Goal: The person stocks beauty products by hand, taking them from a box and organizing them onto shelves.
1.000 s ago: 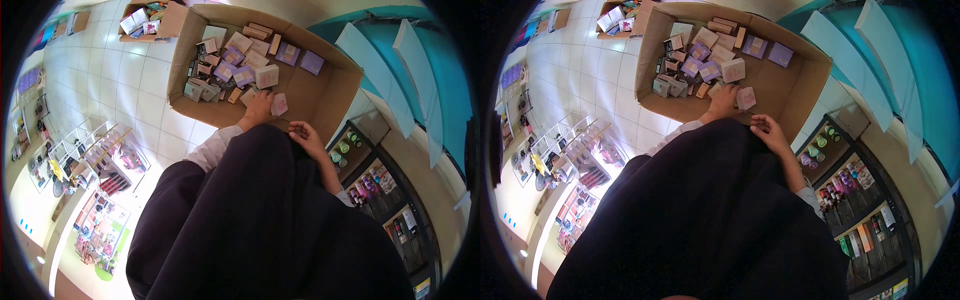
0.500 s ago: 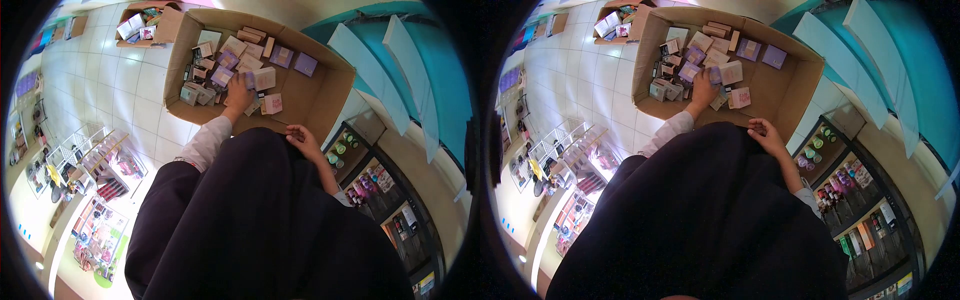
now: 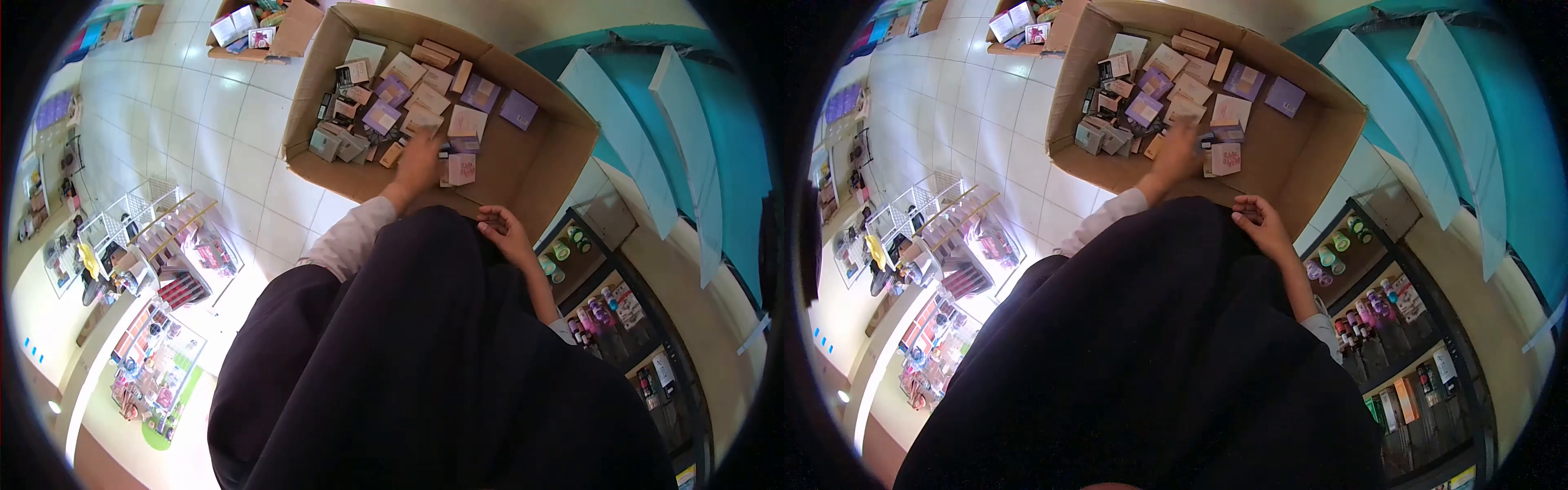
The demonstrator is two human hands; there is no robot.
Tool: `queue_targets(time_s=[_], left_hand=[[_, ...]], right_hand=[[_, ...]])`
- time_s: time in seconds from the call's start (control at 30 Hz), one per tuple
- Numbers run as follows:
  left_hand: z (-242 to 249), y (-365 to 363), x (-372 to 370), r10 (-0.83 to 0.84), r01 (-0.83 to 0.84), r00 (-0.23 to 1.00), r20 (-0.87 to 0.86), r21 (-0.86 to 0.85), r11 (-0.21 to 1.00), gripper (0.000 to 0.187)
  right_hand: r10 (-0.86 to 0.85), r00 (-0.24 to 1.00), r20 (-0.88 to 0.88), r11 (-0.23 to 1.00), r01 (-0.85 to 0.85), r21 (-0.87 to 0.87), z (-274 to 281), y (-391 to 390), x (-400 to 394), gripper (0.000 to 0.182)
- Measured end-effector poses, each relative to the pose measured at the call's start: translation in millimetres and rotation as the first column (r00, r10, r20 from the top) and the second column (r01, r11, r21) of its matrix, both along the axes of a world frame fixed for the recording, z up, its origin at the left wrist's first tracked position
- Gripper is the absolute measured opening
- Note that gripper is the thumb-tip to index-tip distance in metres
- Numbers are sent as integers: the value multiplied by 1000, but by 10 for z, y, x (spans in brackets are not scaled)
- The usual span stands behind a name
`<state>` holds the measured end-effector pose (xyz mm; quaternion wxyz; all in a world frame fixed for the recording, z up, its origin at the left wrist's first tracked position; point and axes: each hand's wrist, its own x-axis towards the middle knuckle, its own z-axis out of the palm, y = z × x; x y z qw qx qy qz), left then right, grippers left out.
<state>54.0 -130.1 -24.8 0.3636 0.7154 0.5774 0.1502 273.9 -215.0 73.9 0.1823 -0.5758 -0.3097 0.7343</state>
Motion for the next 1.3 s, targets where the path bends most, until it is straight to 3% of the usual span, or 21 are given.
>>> queue_targets(time_s=[0.07, 0.13, 0.23, 0.33, 0.53, 0.63, 0.83, 0.93, 1.0, 1.07, 1.17, 1.27, 1.3], left_hand=[[-65, 39, -431, 88, -68, 966, -245, 93, 993, 63], [9, 124, -852, 197, -142, 857, -477, 148, 979, 73], [6, 147, -1292, 158, -220, 715, -681, -5, 975, 76], [-56, 135, -1332, 40, -143, 673, -738, -76, 987, 72], [51, 141, -980, -58, -113, 731, -679, -205, 972, 64], [81, 8, -718, -56, -31, 828, -558, -144, 989, 60], [87, -70, -308, -162, 105, 929, -333, -182, 978, 62], [105, 100, -427, -10, 8, 926, -377, -7, 1000, 69], [112, 300, -632, 174, -149, 922, -346, 100, 984, 69], [-107, 445, -907, 274, -160, 844, -461, 271, 949, 74], [-179, 565, -1134, 294, -259, 808, -512, 140, 956, 63], [-287, 611, -1231, 215, -243, 856, -469, 2, 970, 50], [-316, 603, -1222, 211, -224, 854, -475, 31, 974, 46]], right_hand=[[4, 1000, 13, 1000, -4, 7, -8, 1, 18, 33], [3, 1000, 13, 1000, -3, -21, 19, 22, 6, 33], [16, 1000, 13, 1000, -16, -16, -12, 29, -14, 33], [17, 1000, 1, 1000, -17, -13, -32, 34, -44, 33], [10, 1000, 2, 1000, -10, -27, 2, 55, -34, 33], [12, 1000, 17, 1000, -12, -17, -41, 33, -9, 33], [35, 999, 28, 999, -35, -12, -13, 87, -77, 33], [27, 999, 17, 1000, -26, -16, -29, 77, -65, 33], [20, 1000, 14, 1000, -20, -16, -65, 54, -45, 33], [24, 999, 21, 1000, -24, -7, -111, 25, -19, 33], [34, 999, 41, 999, -33, -33, -103, 31, -29, 33], [33, 999, 18, 999, -33, -21, -106, 52, -56, 32], [32, 999, 14, 999, -32, -18, -114, 54, -56, 32]])
